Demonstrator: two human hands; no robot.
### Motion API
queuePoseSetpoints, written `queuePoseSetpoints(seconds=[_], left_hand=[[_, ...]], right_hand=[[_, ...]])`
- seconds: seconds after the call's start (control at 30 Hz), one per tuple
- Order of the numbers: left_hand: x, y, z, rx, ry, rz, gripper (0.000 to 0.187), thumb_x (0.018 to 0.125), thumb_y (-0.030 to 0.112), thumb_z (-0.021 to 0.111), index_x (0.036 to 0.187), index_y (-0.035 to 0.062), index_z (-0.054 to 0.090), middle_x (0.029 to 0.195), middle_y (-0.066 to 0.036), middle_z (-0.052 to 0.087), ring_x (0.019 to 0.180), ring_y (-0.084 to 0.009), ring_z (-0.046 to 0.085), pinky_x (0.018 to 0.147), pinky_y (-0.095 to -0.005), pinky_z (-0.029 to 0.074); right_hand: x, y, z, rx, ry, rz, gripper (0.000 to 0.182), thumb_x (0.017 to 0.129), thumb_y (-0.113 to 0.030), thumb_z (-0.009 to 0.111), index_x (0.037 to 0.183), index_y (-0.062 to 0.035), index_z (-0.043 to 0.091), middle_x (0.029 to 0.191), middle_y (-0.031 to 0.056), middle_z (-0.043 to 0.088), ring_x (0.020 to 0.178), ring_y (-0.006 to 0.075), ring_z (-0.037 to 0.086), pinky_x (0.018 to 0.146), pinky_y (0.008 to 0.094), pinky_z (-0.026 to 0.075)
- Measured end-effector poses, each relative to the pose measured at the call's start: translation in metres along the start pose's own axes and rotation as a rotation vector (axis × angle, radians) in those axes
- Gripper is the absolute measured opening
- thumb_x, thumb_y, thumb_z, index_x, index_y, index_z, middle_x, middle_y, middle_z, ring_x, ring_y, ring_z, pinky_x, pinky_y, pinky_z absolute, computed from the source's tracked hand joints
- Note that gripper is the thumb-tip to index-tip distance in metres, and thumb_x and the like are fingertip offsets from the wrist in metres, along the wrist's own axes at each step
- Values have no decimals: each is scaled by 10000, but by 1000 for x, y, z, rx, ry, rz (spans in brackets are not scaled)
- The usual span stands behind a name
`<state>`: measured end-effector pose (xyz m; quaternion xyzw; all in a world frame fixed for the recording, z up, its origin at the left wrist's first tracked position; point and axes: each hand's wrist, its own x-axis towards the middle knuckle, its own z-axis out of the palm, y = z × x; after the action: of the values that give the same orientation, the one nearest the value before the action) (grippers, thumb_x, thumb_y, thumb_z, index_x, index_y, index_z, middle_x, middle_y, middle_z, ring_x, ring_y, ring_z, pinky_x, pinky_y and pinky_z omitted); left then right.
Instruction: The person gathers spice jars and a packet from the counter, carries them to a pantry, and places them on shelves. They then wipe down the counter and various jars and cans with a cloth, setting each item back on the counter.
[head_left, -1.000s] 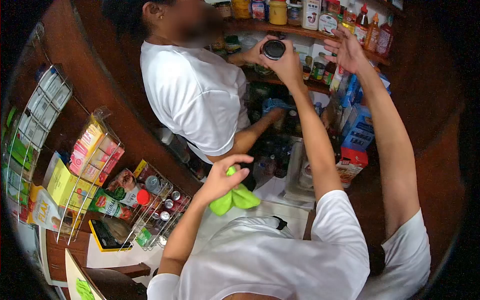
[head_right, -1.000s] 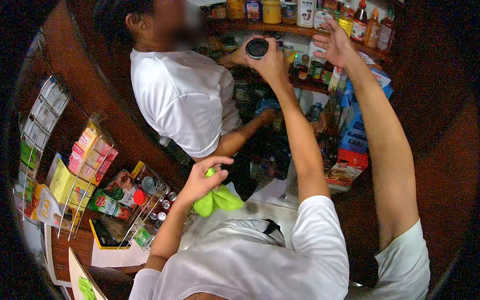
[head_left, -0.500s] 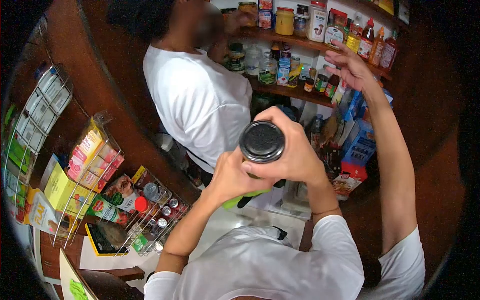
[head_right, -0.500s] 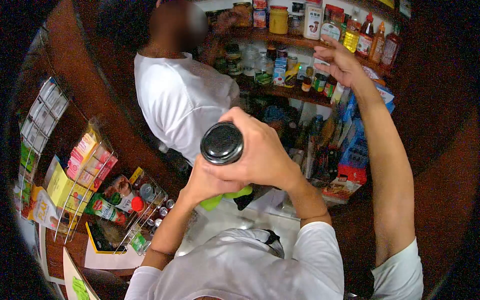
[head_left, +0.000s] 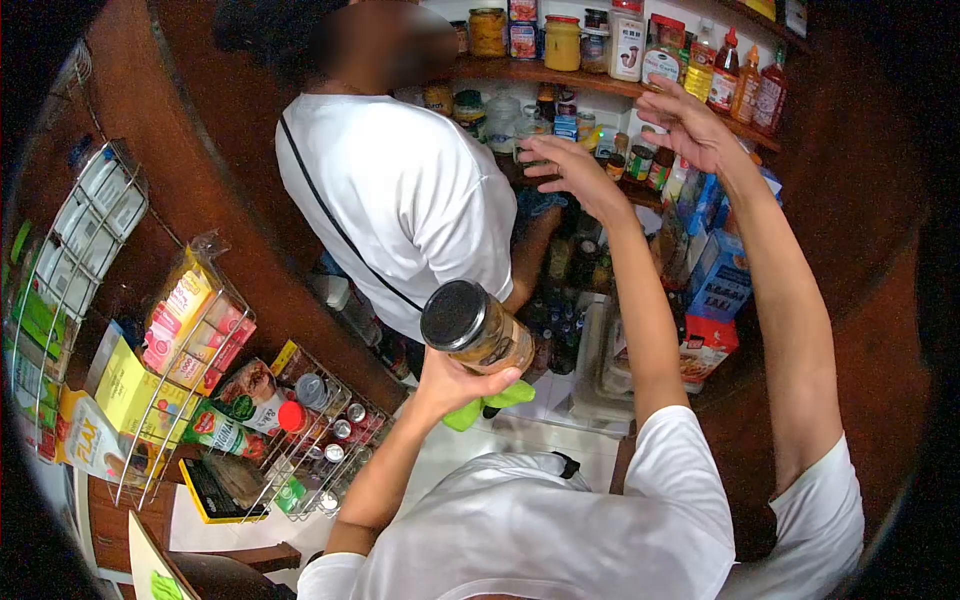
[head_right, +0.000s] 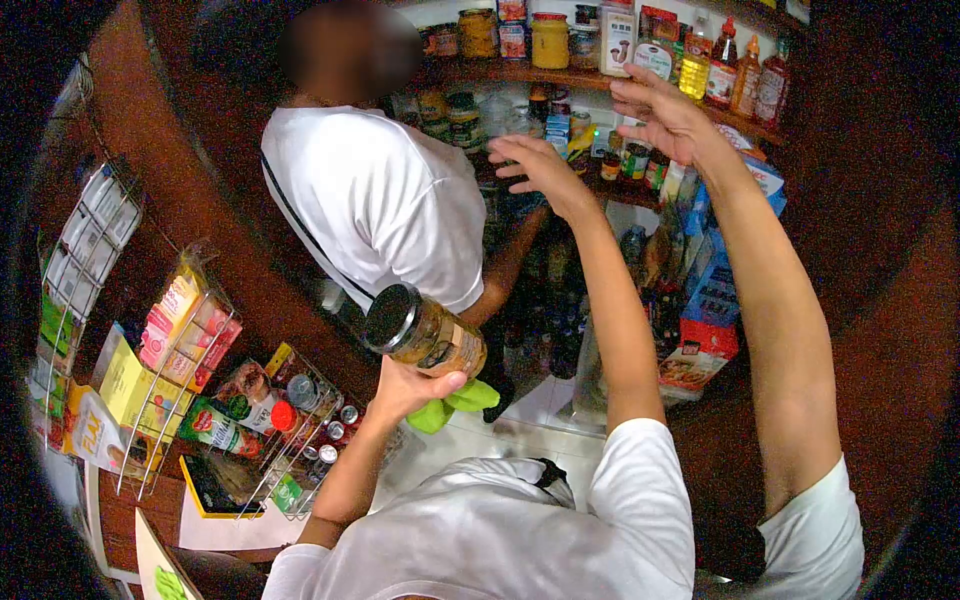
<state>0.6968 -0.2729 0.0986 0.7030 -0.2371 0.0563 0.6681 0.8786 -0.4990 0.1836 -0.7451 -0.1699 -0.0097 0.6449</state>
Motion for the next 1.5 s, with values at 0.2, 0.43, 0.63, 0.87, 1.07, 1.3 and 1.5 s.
queuePoseSetpoints(seconds=[0.2,0.43,0.63,0.87,1.07,1.3,1.5], left_hand=[[-11,-6,-4,-48,17,0,527,599,179,836,1021,2,573,936,-64,626,859,-149,597,809,-305,481],[-20,-6,-9,-52,32,-3,519,610,212,832,1017,7,585,947,-64,623,871,-153,596,813,-310,479],[-24,-13,-15,42,25,64,540,609,236,835,1024,3,581,965,-73,615,878,-152,591,816,-309,479],[-30,-18,-13,-42,67,5,596,609,212,835,1085,3,545,994,-61,602,903,-147,573,832,-308,472],[-28,-35,-4,-132,125,-70,639,625,190,824,1140,-5,498,1032,-69,581,926,-141,559,840,-304,463],[-37,-43,-15,-59,45,-252,586,634,203,831,1097,1,533,1027,-75,596,951,-155,567,867,-321,458],[-48,-13,2,-114,-44,-387,747,642,242,816,1228,15,412,1144,-88,505,1052,-180,503,925,-346,413]], right_hand=[[10,15,5,22,17,97,559,882,-432,535,1282,-56,430,1207,109,529,1068,215,531,863,356,441],[24,24,13,-17,139,-52,725,796,-472,631,1327,-70,345,1262,110,483,1152,232,459,880,386,408],[22,19,29,26,20,18,632,801,-449,639,1267,-78,425,1223,84,503,1117,205,473,884,386,405],[29,18,24,-120,-127,69,649,797,-482,619,1273,-88,422,1198,83,519,1051,210,518,846,382,434],[60,10,24,-298,-314,134,636,832,-464,583,1309,-91,392,1203,93,530,1035,211,549,836,350,444],[98,17,39,-309,-272,97,530,830,-351,609,1251,-66,461,1081,71,593,880,134,564,722,278,454],[209,25,39,-553,-13,-428,453,765,-280,685,1089,3,542,940,103,604,881,195,576,750,306,457]])
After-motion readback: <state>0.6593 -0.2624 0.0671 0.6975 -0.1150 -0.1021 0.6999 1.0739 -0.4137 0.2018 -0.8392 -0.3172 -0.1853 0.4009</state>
